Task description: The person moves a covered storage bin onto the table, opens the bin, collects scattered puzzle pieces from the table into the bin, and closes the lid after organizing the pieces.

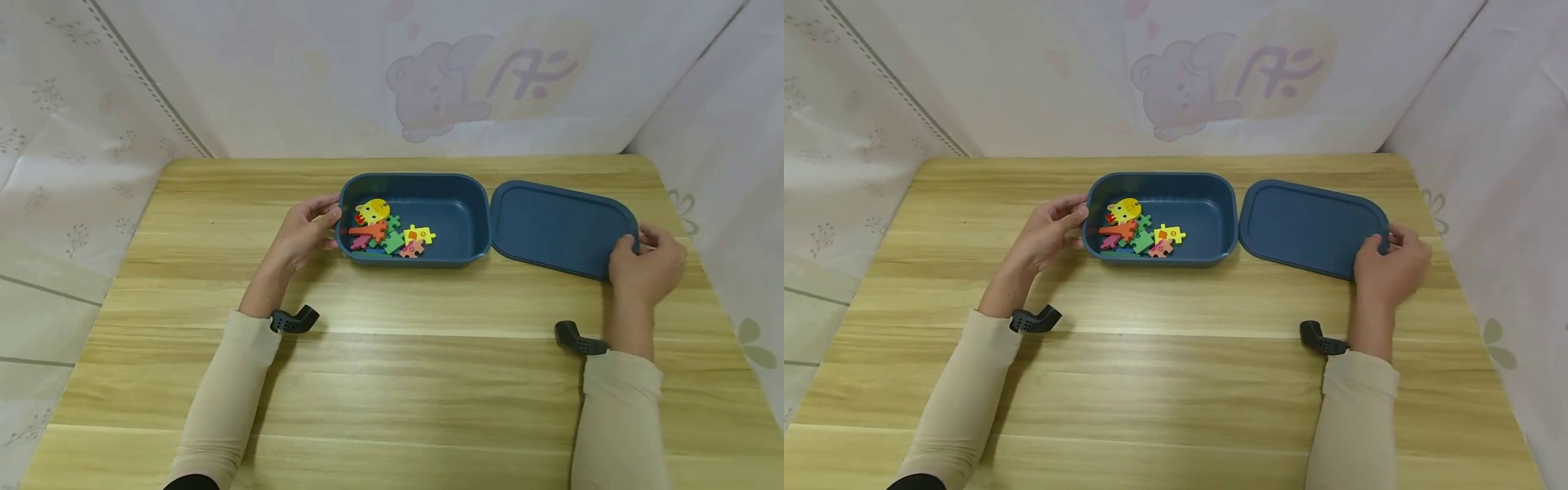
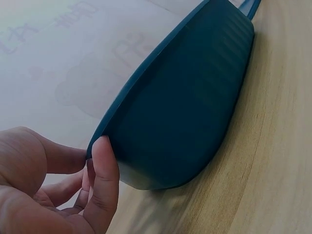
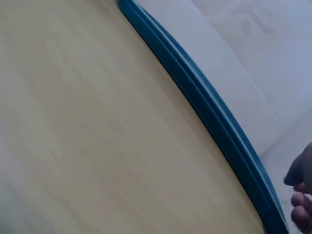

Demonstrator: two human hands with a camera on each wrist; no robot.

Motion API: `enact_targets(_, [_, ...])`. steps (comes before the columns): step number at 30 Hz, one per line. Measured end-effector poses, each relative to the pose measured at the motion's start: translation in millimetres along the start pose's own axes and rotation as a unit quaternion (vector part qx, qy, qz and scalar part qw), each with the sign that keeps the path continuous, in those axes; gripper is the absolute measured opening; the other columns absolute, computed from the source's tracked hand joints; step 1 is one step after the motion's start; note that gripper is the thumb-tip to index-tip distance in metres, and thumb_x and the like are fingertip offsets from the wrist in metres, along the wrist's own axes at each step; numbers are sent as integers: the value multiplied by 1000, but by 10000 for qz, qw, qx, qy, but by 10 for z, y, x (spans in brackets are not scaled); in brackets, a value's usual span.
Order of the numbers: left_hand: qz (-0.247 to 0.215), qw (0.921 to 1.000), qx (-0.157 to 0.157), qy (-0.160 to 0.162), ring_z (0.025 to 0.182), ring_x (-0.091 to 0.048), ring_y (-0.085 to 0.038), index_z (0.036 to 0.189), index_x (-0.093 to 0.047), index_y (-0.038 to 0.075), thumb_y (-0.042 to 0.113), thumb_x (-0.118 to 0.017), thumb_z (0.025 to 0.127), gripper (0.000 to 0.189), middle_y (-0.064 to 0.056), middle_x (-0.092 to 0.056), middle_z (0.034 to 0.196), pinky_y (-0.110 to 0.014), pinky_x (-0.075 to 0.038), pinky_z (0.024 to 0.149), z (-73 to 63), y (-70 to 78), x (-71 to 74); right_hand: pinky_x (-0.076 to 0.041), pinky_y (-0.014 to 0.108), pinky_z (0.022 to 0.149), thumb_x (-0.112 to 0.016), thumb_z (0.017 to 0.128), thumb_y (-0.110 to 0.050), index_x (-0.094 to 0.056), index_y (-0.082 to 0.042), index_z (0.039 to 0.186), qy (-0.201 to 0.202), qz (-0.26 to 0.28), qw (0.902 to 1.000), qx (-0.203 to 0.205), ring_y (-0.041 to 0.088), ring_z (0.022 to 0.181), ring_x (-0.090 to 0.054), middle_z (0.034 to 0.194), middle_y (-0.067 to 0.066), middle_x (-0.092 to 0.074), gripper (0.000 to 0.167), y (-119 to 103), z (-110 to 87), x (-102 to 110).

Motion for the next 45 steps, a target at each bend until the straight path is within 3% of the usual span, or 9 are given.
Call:
enact_targets(4, [-24, 10000, -21, -27, 83, -63, -12, 153, -53, 3, 13, -59, 108, 46, -2, -55, 118, -20, -61, 60, 6, 3, -3, -45, 25, 107, -56, 100, -46, -65, -21, 147, -572, -315, 9966, -509, -18, 74, -36, 80, -35, -41, 54, 114, 74, 117])
enact_targets(8, [-7, 10000, -26, -38, 86, -63, -13, 153, -54, 3, 14, -59, 108, 46, -2, -55, 118, -21, -62, 62, 18, 3, 1, -40, 18, 92, -58, 98, -53, -67, -20, 144, -894, -484, 9922, -724, -17, 72, -38, 75, -36, -44, 57, 176, 98, 141])
enact_targets(17, [-15, 10000, -7, -34, 90, -62, -15, 153, -54, 3, 14, -59, 109, 45, -2, -54, 118, -22, -62, 64, 18, -5, 4, -33, 16, 79, -56, 101, -48, -68, -22, 144, -870, -718, 9913, -676, -17, 68, -38, 70, -37, -41, 51, 183, 131, 127])
enact_targets(23, [-45, 10000, 7, -8, 90, -62, -14, 153, -53, 3, 14, -59, 109, 45, -1, -54, 118, -21, -62, 64, 13, -17, 9, -33, 16, 78, -53, 105, -46, -66, -21, 146, -869, -850, 9906, -634, -16, 68, -37, 70, -36, -39, 50, 167, 139, 126])
enact_targets(27, [-29, 10000, 15, -5, 91, -61, -14, 153, -54, 4, 14, -59, 109, 45, -1, -53, 118, -21, -62, 64, 15, -21, 18, -38, 19, 83, -53, 105, -45, -67, -20, 145, -766, -869, 9915, -588, -17, 67, -35, 70, -36, -38, 50, 163, 125, 130])
enact_targets(30, [-20, 10000, 17, -14, 92, -61, -15, 153, -54, 4, 15, -59, 109, 45, -2, -53, 118, -21, -62, 64, 17, -16, 21, -48, 29, 101, -55, 103, -47, -68, -18, 143, -603, -821, 9933, -540, -17, 69, -33, 71, -36, -37, 51, 166, 109, 130])
enact_targets(34, [-50, 10000, 16, -33, 92, -62, -16, 153, -54, 4, 15, -59, 109, 46, -2, -54, 119, -22, -62, 65, 29, -11, 20, -44, 43, 121, -58, 101, -50, -70, -21, 140, -558, -722, 9938, -629, -16, 71, -31, 69, -38, -36, 50, 156, 106, 141])
enact_targets(39, [-101, 9999, 3, -9, 91, -63, -14, 152, -54, 2, 14, -60, 108, 46, -3, -55, 119, -23, -63, 65, 43, -22, 25, -43, 42, 121, -56, 102, -48, -70, -22, 140, -672, -670, 9919, -840, -15, 69, -32, 61, -38, -37, 47, 129, 109, 160])
enact_targets(45, [-75, 10000, -2, -50, 92, -62, -15, 153, -53, 3, 14, -58, 109, 46, -2, -55, 118, -22, -63, 65, 37, -41, 33, -45, 43, 116, -53, 104, -45, -69, -19, 141, -654, -776, 9915, -814, -14, 64, -34, 57, -38, -34, 48, 108, 99, 156])
Point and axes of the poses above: each hand's wrist, its own z-axis towards the middle knuckle, its own x-axis out of the back of the hand, y = z × x, the point moved 3 cm from there along z, towards the middle knuckle
